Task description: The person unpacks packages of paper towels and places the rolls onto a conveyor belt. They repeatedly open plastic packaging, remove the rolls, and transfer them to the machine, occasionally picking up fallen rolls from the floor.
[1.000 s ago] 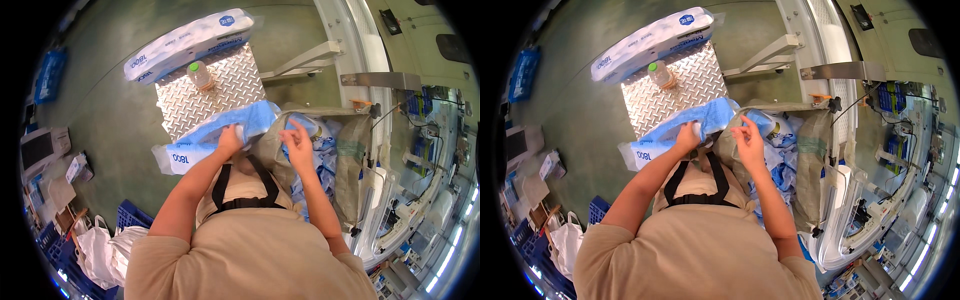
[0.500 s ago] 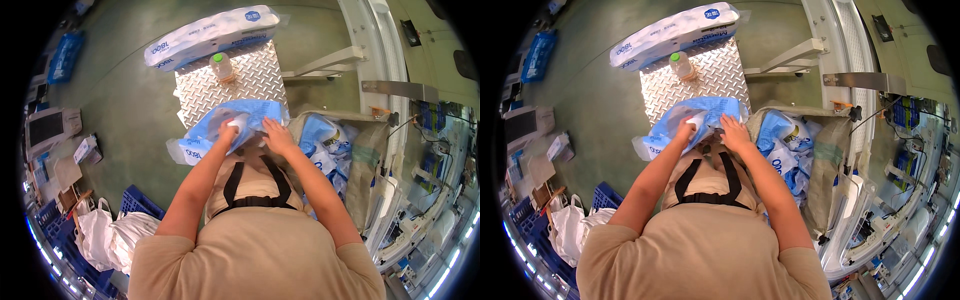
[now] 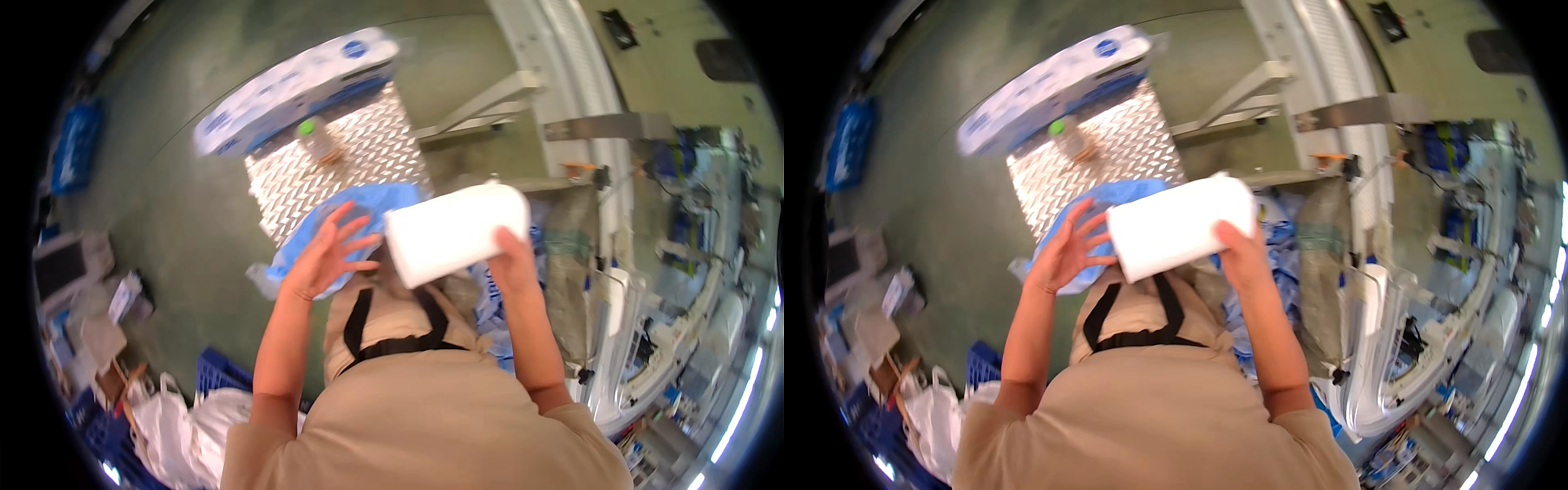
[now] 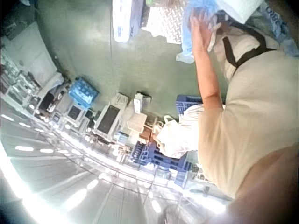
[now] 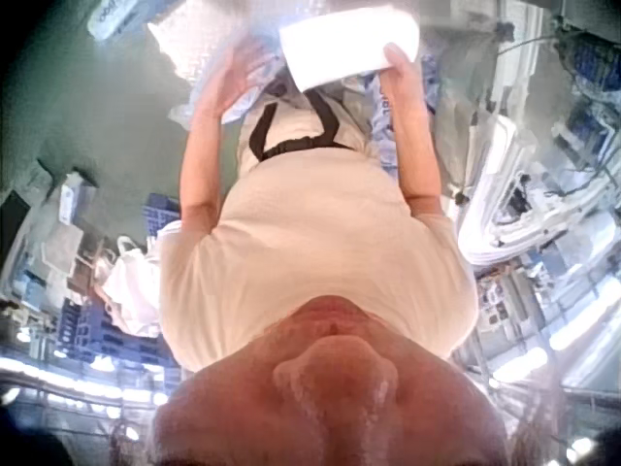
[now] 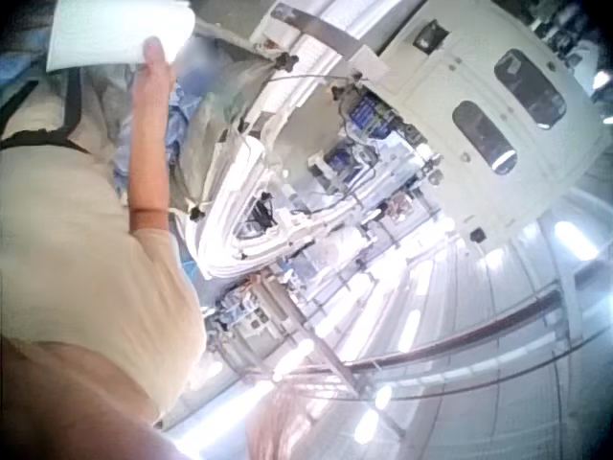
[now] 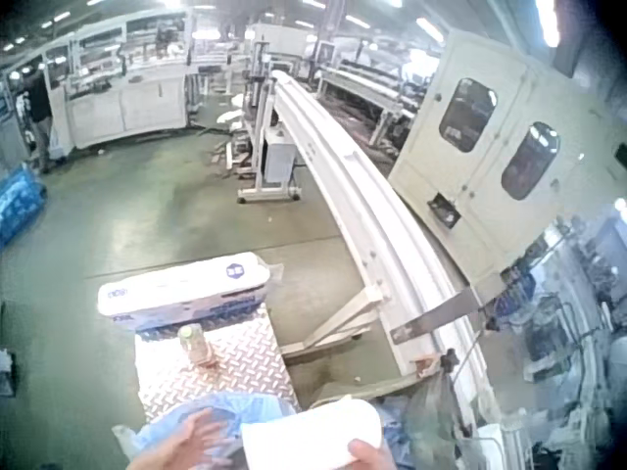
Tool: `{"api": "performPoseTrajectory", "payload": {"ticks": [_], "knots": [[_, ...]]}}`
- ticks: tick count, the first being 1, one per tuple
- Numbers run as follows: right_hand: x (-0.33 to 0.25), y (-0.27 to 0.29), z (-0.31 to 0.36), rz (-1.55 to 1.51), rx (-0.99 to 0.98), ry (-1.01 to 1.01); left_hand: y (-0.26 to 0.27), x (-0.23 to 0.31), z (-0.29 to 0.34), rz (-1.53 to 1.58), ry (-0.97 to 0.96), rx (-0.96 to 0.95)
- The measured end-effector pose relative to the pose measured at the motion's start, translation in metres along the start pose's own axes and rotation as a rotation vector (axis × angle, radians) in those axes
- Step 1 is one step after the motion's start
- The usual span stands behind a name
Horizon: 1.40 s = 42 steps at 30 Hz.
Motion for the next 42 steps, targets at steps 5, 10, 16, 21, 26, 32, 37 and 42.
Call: {"api": "performPoseTrajectory", "payload": {"ticks": [5, 10, 16, 21, 26, 32, 37, 42], "knots": [[-0.195, 0.068, 0.06, -0.067, 0.456, 0.87, 0.197, -0.109, -0.082, -1.392, -0.132, 0.459], [-0.241, 0.152, 0.056, 0.172, 0.918, 0.856, 0.131, -0.101, -0.145, -1.719, 0.19, 0.245], [-0.215, 0.125, 0.02, 0.84, 0.918, 0.962, 0.113, -0.082, -0.142, -1.748, 0.11, 0.14], [0.028, 0.025, -0.031, 0.778, -0.059, 0.099, 0.121, -0.098, -0.147, -1.675, 0.063, 0.098], [0.168, 0.111, -0.127, 1.316, 0.22, 0.065, 0.117, -0.108, -0.15, -1.661, -0.05, 0.054], [0.185, 0.118, -0.136, 1.408, 0.405, 0.287, 0.091, -0.111, -0.149, -1.668, 0.202, 0.058], [0.184, 0.146, -0.152, 1.018, 0.506, 0.048, 0.057, -0.067, -0.121, -1.226, -0.11, 0.302], [0.2, 0.175, -0.172, 0.809, 0.387, -0.069, 0.115, -0.104, -0.132, -1.234, 0.065, 0.195]]}}
Point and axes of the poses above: each hand's wrist, its own z-axis away from the middle knuckle, its own y-axis out of the back of the hand, x = y × z, the point moved 6 cm from there along -z, towards the middle knuckle, and after that the axes turned 8 degrees about -z, right-handed, at the moved point
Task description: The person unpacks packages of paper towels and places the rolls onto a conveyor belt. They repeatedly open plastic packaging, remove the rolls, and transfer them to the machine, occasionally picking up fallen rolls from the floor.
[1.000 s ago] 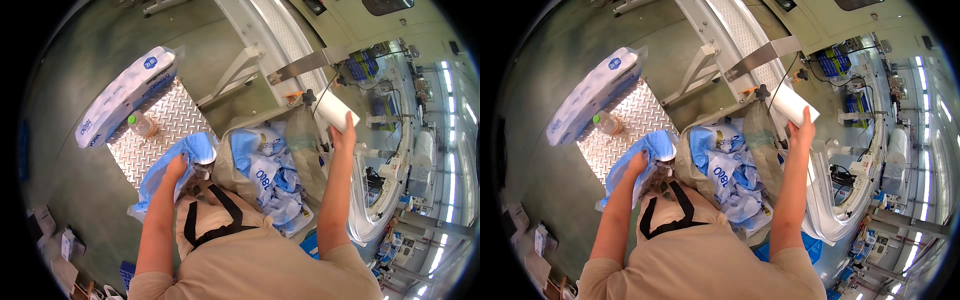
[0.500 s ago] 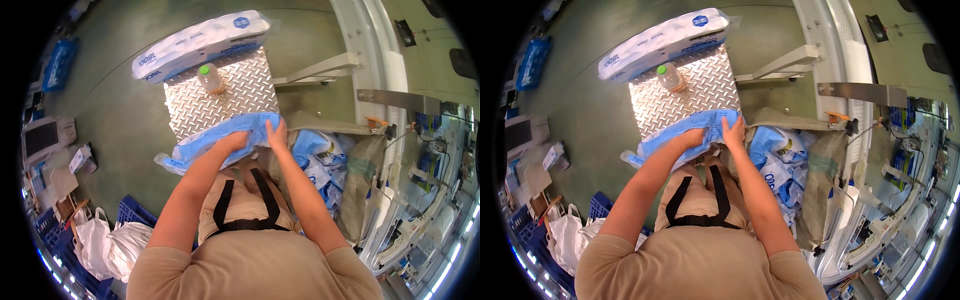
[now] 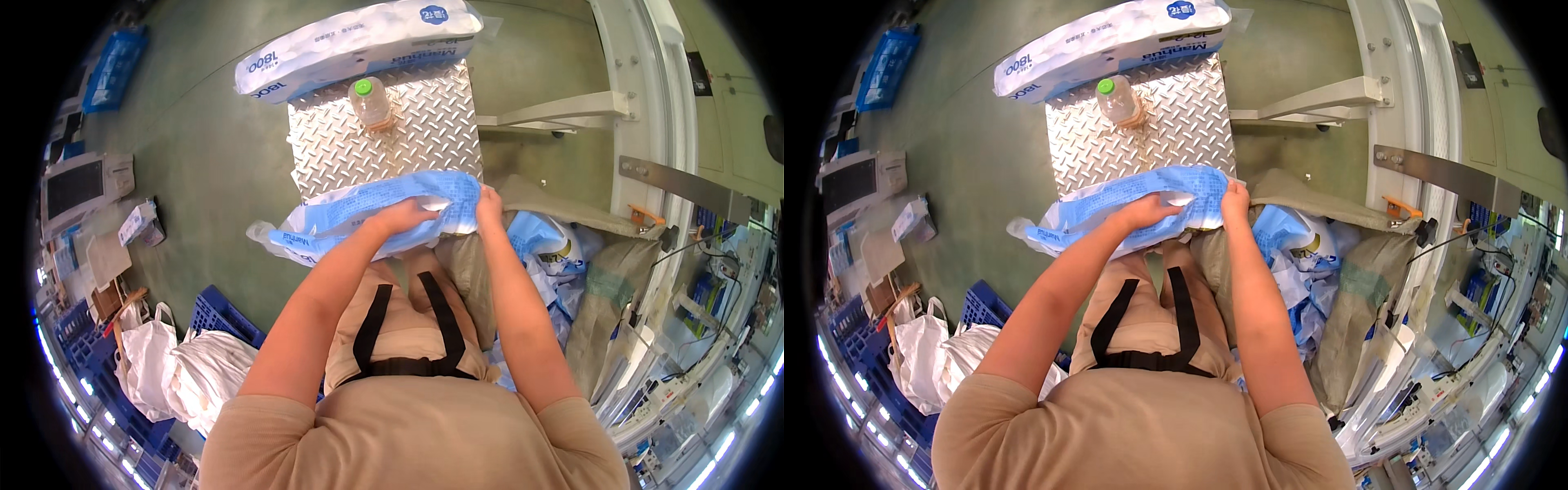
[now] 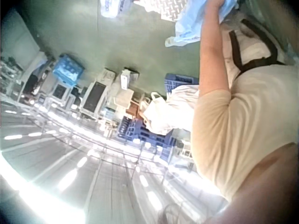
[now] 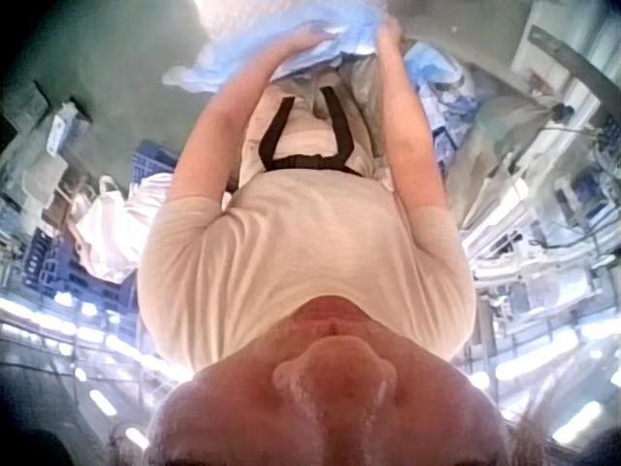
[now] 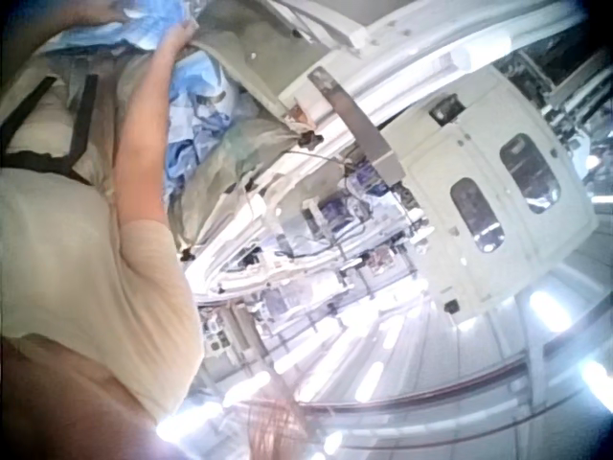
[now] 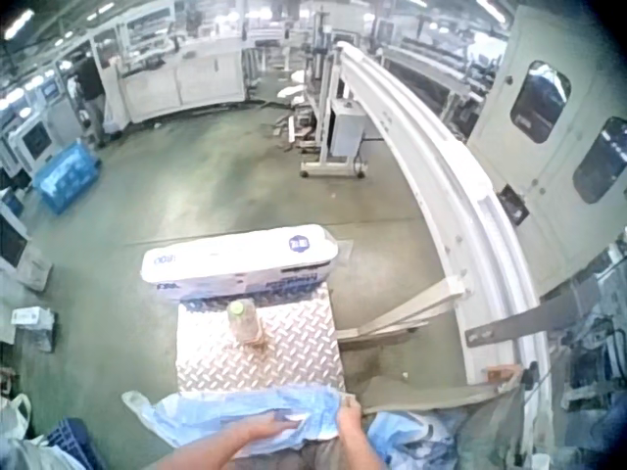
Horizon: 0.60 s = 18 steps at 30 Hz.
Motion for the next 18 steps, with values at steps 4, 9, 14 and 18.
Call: {"api": "performPoseTrajectory", "payload": {"ticks": [4, 9, 14, 18], "knots": [[0.028, 0.003, -0.028, -0.231, -0.073, -0.251, 0.01, 0.015, -0.009, -0.262, 0.012, 0.013], [0.016, 0.014, -0.03, -0.076, -0.022, -0.206, 0.013, 0.023, 0.0, -0.372, 0.133, 0.063], [-0.04, 0.019, -0.001, 0.231, -0.047, 0.068, 0.008, -0.025, 0.056, 1.088, 0.659, 0.769], [-0.136, -0.012, 0.084, 0.456, -0.106, 0.679, 0.027, -0.001, 0.119, 0.939, 0.518, 0.784]]}}
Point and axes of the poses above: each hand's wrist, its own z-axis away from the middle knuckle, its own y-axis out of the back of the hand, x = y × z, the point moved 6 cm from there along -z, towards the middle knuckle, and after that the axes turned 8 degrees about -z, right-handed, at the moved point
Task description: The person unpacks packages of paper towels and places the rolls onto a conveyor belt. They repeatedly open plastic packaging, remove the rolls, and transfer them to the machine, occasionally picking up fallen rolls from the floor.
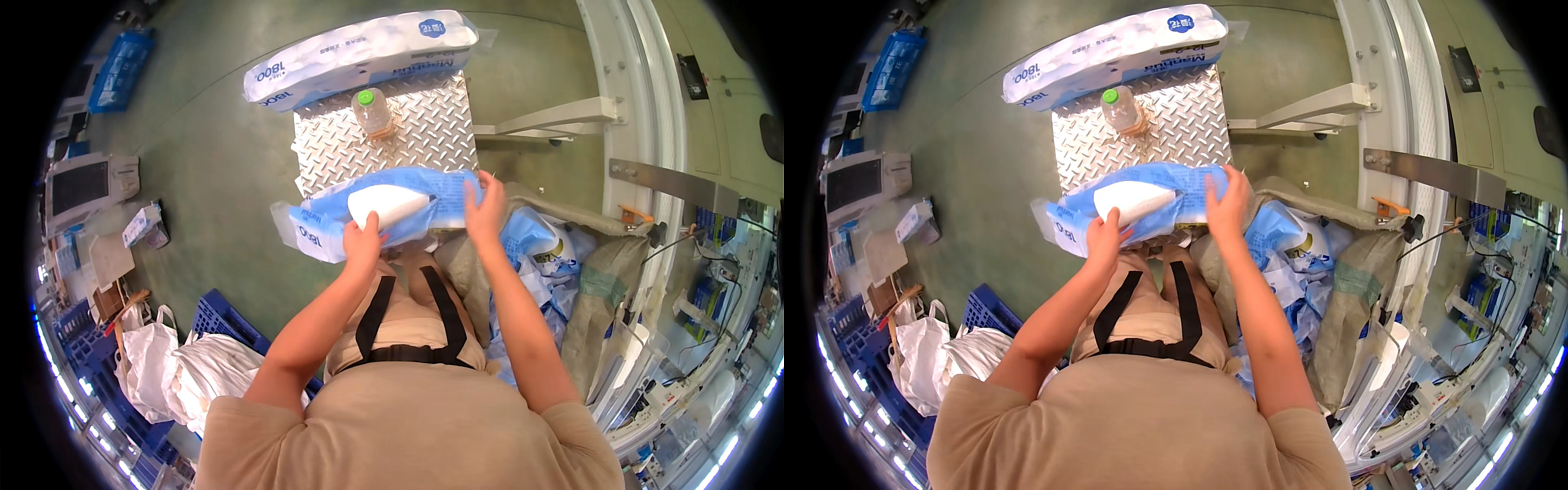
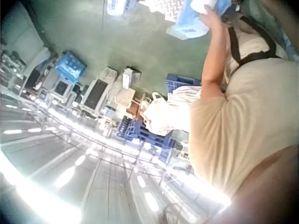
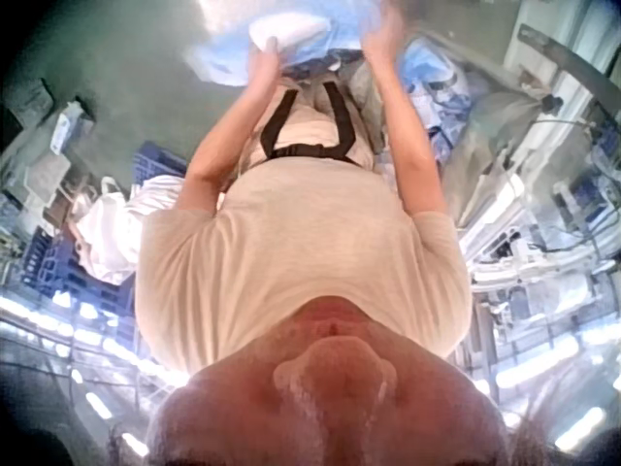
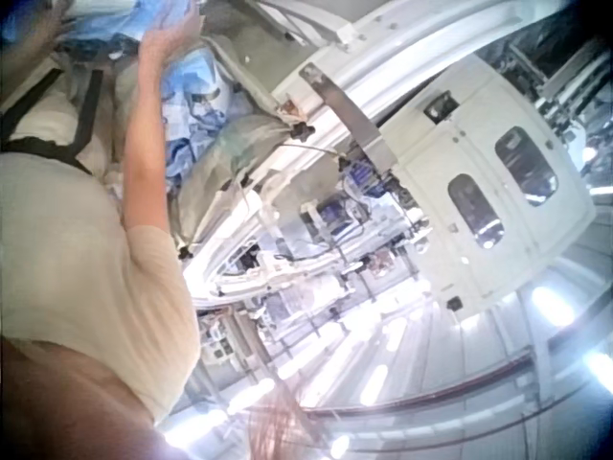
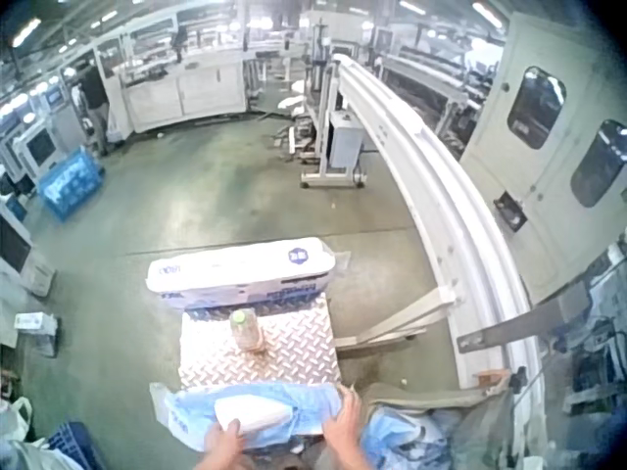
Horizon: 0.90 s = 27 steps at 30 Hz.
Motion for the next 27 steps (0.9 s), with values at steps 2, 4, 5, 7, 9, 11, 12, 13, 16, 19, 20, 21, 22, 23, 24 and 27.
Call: {"api": "performPoseTrajectory", "payload": {"ticks": [2, 4, 5, 7, 9, 11, 12, 13, 16, 19, 20, 21, 22, 23, 24, 27], "knots": [[-0.035, -0.008, 0.021, -0.44, -0.157, -0.128, 0.011, 0.028, 0.042, -0.011, -0.078, -0.176], [-0.063, -0.005, 0.043, -0.703, -0.391, -0.325, 0.023, 0.052, 0.075, -0.022, -0.144, -0.407], [-0.078, -0.002, 0.054, -0.837, -0.504, -0.417, 0.022, 0.063, 0.084, -0.037, -0.175, -0.507], [-0.097, 0.035, 0.059, -0.912, -0.427, -0.459, 0.016, 0.075, 0.098, -0.064, -0.228, -0.71], [-0.099, 0.091, 0.062, -1.08, -0.231, -0.406, 0.014, 0.068, 0.067, -0.175, -0.233, -0.695], [-0.093, 0.168, 0.065, -1.3, 0.202, -0.281, -0.003, 0.064, 0.029, -0.491, -0.247, -0.585], [-0.093, 0.212, 0.07, -1.392, 0.495, -0.213, -0.007, 0.036, -0.009, -0.706, -0.331, -0.529], [-0.09, 0.257, 0.075, -1.285, 0.724, -0.163, -0.015, -0.001, -0.052, -0.912, -0.425, -0.46], [-0.064, 0.367, 0.093, -0.812, 1.183, -0.106, -0.071, -0.032, -0.083, -1.264, -0.565, -0.616], [-0.029, 0.407, 0.098, -0.592, 1.181, -0.362, -0.115, -0.036, -0.075, -1.418, -0.629, -0.772], [-0.018, 0.413, 0.092, -0.613, 1.091, -0.435, -0.135, -0.035, -0.074, -1.502, -0.625, -0.807], [0.0, 0.413, 0.087, -0.634, 1.04, -0.519, -0.142, -0.034, -0.073, -1.606, -0.596, -0.833], [0.013, 0.41, 0.082, -0.686, 0.931, -0.609, -0.15, -0.029, -0.064, -1.631, -0.598, -0.873], [0.023, 0.409, 0.079, -0.691, 0.867, -0.638, -0.156, -0.02, -0.051, -1.65, -0.596, -0.905], [0.03, 0.401, 0.074, -0.697, 0.799, -0.665, -0.158, -0.01, -0.037, -1.632, -0.631, -0.937], [-0.062, 0.352, 0.056, 0.2, 1.096, 0.119, -0.149, -0.019, -0.042, -1.555, -0.65, -0.885]]}}
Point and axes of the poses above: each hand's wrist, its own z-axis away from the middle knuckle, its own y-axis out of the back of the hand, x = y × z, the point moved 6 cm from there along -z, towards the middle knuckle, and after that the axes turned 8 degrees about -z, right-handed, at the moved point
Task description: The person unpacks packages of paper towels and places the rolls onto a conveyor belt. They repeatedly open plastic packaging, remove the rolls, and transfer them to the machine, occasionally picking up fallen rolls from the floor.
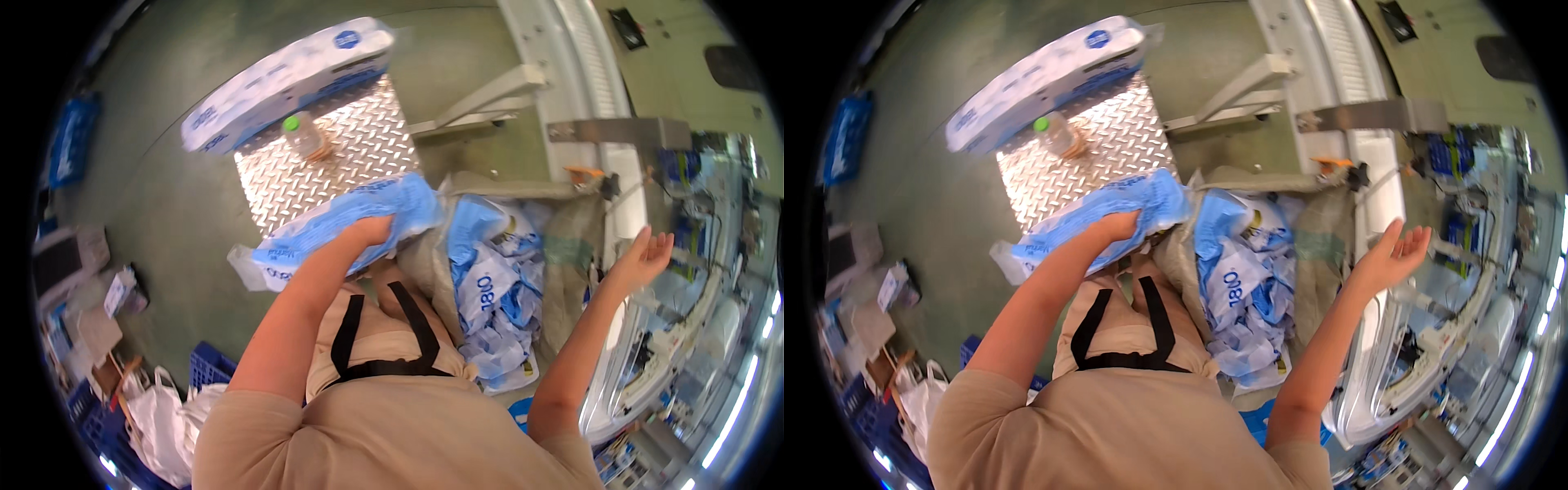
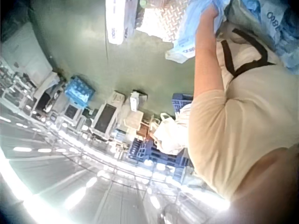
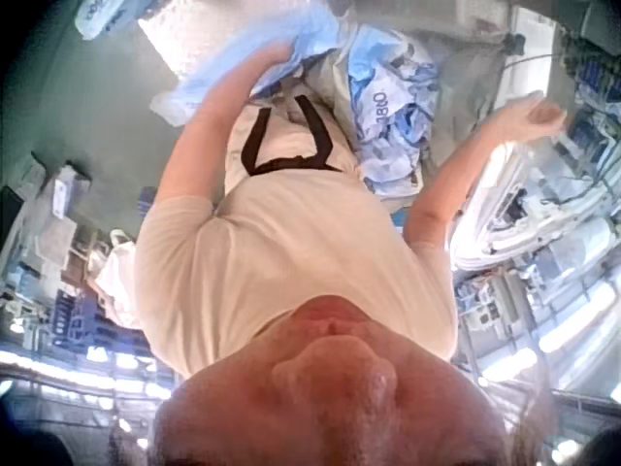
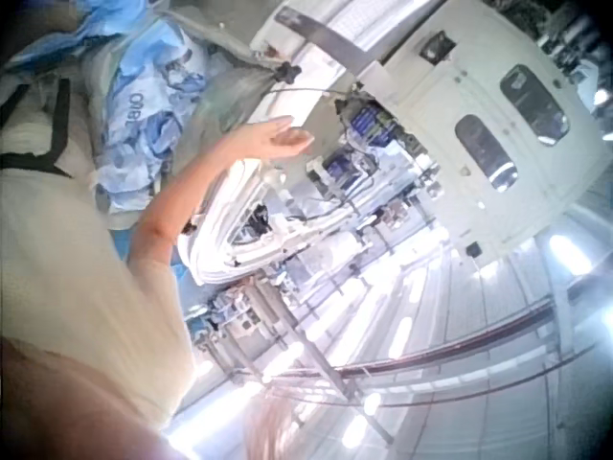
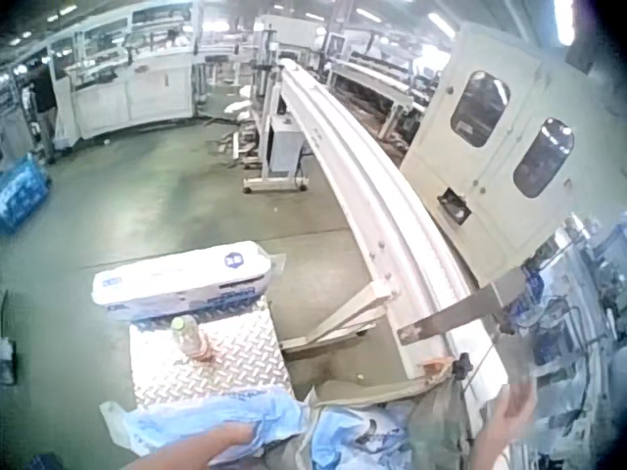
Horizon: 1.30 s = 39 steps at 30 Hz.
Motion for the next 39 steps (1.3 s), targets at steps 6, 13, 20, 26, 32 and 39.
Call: {"api": "performPoseTrajectory", "payload": {"ticks": [6, 13, 20, 26, 32, 39], "knots": [[-0.034, -0.132, 0.258, -0.353, -1.295, -0.48, -0.03, -0.005, -0.011, 0.17, -0.012, 0.404], [0.042, -0.197, 0.338, 0.091, -1.511, -0.062, -0.031, -0.017, 0.004, 0.668, 0.445, 0.525], [-0.025, -0.185, 0.301, -0.395, -1.397, -0.271, -0.012, -0.027, 0.166, 1.247, 0.564, 0.53], [-0.123, -0.149, 0.251, -0.684, -1.638, -0.231, 0.042, 0.012, 0.22, 1.588, 0.079, 0.791], [-0.051, -0.142, 0.25, -0.647, -1.478, -0.836, 0.096, 0.002, 0.238, 1.628, 0.107, 1.042], [-0.141, -0.1, 0.216, -1.152, -1.199, -1.112, 0.114, 0.056, 0.224, 1.657, -0.175, 0.55]]}}
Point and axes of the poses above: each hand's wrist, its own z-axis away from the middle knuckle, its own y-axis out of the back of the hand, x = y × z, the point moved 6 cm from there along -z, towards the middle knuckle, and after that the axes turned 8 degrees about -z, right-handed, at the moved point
